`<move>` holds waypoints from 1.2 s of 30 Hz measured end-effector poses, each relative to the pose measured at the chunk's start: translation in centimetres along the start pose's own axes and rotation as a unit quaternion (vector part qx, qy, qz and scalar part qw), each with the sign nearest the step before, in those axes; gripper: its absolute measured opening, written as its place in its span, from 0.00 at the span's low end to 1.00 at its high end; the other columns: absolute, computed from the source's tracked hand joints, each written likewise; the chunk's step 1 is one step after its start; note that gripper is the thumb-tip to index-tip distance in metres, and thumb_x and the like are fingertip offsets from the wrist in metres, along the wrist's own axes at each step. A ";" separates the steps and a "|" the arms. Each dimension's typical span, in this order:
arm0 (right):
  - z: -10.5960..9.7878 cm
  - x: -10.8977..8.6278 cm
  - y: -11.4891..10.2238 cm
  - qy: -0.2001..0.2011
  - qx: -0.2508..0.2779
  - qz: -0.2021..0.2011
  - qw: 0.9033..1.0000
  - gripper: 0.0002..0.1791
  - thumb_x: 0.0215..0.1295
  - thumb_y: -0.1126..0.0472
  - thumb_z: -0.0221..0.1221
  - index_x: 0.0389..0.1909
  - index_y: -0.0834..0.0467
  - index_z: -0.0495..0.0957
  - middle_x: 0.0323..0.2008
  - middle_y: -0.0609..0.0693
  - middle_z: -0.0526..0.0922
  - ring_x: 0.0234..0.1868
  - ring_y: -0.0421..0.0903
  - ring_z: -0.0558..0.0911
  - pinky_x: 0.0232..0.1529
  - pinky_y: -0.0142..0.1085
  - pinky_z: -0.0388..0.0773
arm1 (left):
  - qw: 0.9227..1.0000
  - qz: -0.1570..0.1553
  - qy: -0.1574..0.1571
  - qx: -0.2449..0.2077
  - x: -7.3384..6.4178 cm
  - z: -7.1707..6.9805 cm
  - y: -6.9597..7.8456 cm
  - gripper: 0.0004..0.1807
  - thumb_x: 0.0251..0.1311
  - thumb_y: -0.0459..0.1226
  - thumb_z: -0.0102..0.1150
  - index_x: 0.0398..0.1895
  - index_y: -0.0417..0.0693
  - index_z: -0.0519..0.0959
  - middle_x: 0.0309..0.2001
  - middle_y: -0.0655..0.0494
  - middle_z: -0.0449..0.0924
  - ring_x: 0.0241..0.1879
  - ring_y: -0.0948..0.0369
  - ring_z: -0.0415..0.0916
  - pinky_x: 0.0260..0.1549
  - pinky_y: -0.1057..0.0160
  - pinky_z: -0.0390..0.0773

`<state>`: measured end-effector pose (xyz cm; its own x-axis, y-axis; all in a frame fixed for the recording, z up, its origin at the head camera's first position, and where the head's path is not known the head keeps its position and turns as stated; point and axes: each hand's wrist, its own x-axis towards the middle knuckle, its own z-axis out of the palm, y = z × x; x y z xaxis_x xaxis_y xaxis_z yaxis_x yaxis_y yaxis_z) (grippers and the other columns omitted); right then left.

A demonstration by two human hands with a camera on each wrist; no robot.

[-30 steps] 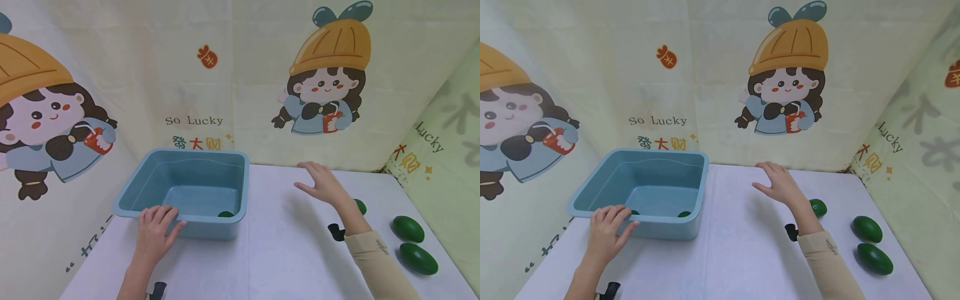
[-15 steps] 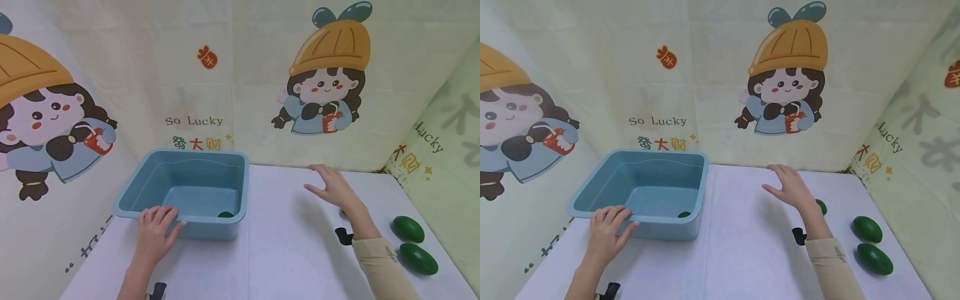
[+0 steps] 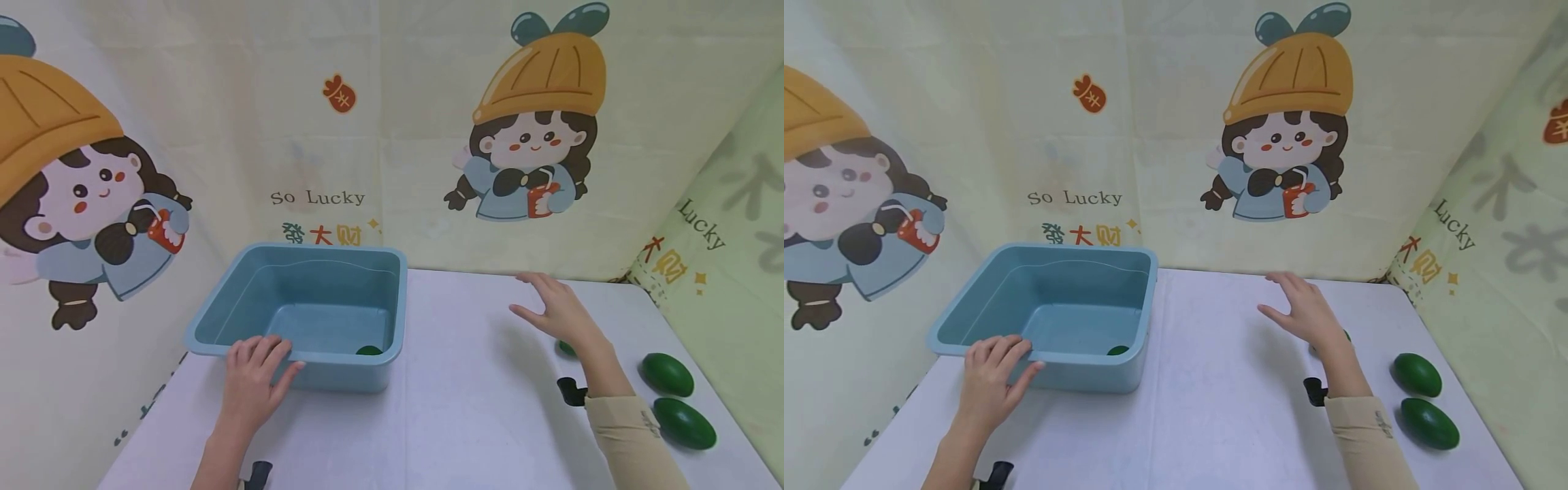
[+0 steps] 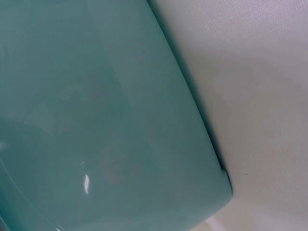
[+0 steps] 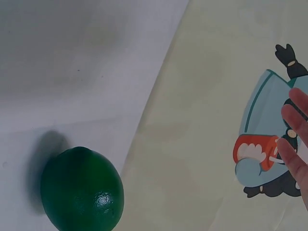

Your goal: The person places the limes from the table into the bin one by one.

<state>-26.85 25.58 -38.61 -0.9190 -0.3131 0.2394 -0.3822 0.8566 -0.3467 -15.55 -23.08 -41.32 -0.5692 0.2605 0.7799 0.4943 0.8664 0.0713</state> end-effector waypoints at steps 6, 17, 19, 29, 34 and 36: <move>0.0 -0.5 1.0 0.010 0.002 0.010 1.000 0.36 0.56 0.44 0.61 0.60 0.59 0.62 0.56 0.60 0.68 0.57 0.61 0.65 0.56 0.61 0.56 | 1.000 0.001 0.000 0.000 -0.1 0.0 0.1 0.29 0.64 0.58 0.38 0.36 0.42 0.76 0.36 0.46 0.73 0.38 0.47 0.65 0.41 0.47 0.58; 0.1 -1.5 2.3 0.039 -0.009 -0.002 0.999 0.34 0.54 0.48 0.64 0.56 0.63 0.64 0.52 0.62 0.71 0.53 0.61 0.69 0.51 0.60 0.63 | 1.000 -0.002 -0.003 -0.001 -0.2 0.0 0.2 0.29 0.64 0.58 0.39 0.37 0.41 0.76 0.36 0.46 0.73 0.38 0.47 0.64 0.41 0.47 0.58; 0.2 -1.7 2.5 0.042 -0.011 0.000 0.999 0.34 0.54 0.48 0.63 0.56 0.62 0.64 0.52 0.62 0.71 0.53 0.62 0.69 0.51 0.61 0.63 | 1.000 -0.001 -0.001 -0.001 -0.2 0.0 0.2 0.29 0.64 0.58 0.39 0.36 0.41 0.76 0.36 0.46 0.73 0.38 0.47 0.64 0.41 0.47 0.58; 0.1 -2.9 3.3 0.029 -0.010 0.038 0.999 0.37 0.55 0.43 0.61 0.58 0.63 0.63 0.55 0.65 0.68 0.54 0.63 0.66 0.52 0.63 0.59 | 1.000 0.000 0.000 -0.006 -0.4 0.1 0.3 0.29 0.64 0.58 0.39 0.37 0.41 0.76 0.37 0.46 0.73 0.38 0.47 0.64 0.40 0.47 0.58; 0.1 -3.4 4.0 0.021 -0.006 0.057 0.998 0.39 0.56 0.41 0.60 0.59 0.63 0.61 0.55 0.65 0.67 0.56 0.64 0.65 0.52 0.64 0.57 | 1.000 -0.005 -0.005 -0.008 -0.5 0.1 0.4 0.29 0.64 0.58 0.39 0.37 0.42 0.76 0.37 0.46 0.73 0.39 0.47 0.64 0.41 0.47 0.57; 0.2 -3.6 4.3 0.021 -0.003 0.061 0.998 0.39 0.56 0.43 0.60 0.59 0.64 0.61 0.55 0.66 0.66 0.56 0.64 0.64 0.52 0.64 0.56 | 1.000 -0.004 -0.003 -0.008 -0.5 0.1 0.4 0.29 0.64 0.58 0.39 0.37 0.41 0.76 0.37 0.46 0.73 0.39 0.47 0.64 0.41 0.47 0.57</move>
<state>-25.15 30.32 -41.13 -0.9541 -0.1882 0.2331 -0.2661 0.8899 -0.3705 -15.09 -22.85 -41.76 -0.5761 0.2566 0.7761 0.5007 0.8612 0.0869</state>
